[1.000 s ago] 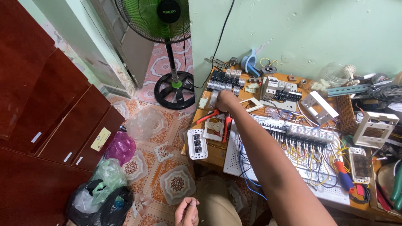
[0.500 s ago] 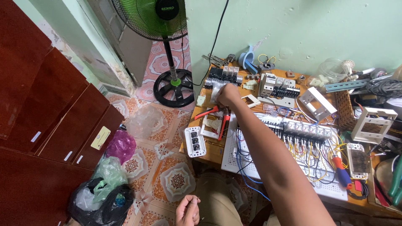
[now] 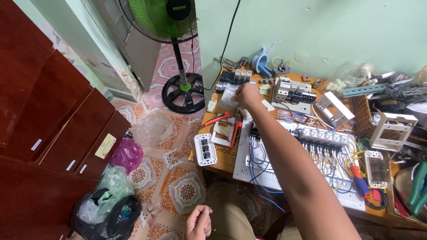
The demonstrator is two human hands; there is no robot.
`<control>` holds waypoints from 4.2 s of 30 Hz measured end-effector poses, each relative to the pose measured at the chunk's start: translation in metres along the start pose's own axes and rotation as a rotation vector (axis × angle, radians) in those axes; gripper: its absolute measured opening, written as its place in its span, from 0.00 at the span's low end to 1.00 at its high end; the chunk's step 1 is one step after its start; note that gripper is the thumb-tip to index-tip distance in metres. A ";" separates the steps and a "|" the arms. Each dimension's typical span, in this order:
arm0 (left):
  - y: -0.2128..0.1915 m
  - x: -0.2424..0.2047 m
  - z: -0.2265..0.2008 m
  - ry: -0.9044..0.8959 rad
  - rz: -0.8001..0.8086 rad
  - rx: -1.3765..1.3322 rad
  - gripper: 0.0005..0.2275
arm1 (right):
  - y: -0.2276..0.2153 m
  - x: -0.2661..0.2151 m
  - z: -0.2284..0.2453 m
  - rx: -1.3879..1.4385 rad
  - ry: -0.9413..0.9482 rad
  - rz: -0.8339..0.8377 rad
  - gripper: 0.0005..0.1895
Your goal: The person works on a breadboard circuit, using a screwdriver to tighten components and pliers to strip wires. They connect wires to the board and handle small electronic parts throughout the process.
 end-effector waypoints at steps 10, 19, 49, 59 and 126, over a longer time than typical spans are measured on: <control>0.048 -0.011 -0.010 0.117 0.141 0.112 0.11 | -0.073 -0.095 -0.022 0.173 -0.450 -0.194 0.09; 0.157 -0.062 -0.037 0.162 0.444 0.144 0.12 | -0.121 -0.269 -0.121 0.656 -0.268 -0.119 0.05; 0.300 -0.155 -0.089 0.523 0.789 0.327 0.07 | -0.159 -0.396 -0.186 1.110 -0.302 -0.316 0.06; 0.326 -0.156 -0.117 0.477 0.855 0.289 0.08 | -0.182 -0.392 -0.163 1.046 -0.387 -0.346 0.08; 0.320 -0.161 -0.125 0.735 1.082 0.691 0.10 | -0.158 -0.374 -0.181 0.965 -0.129 -0.060 0.07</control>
Point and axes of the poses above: each hand's wrist, its own x-axis towards the middle knuckle, its own y-axis out of the palm, z = x × y, the point moved 7 cm from there along x, towards the middle knuckle, and after that the axes turned 7 degrees about -z, right-handed, at the moved point
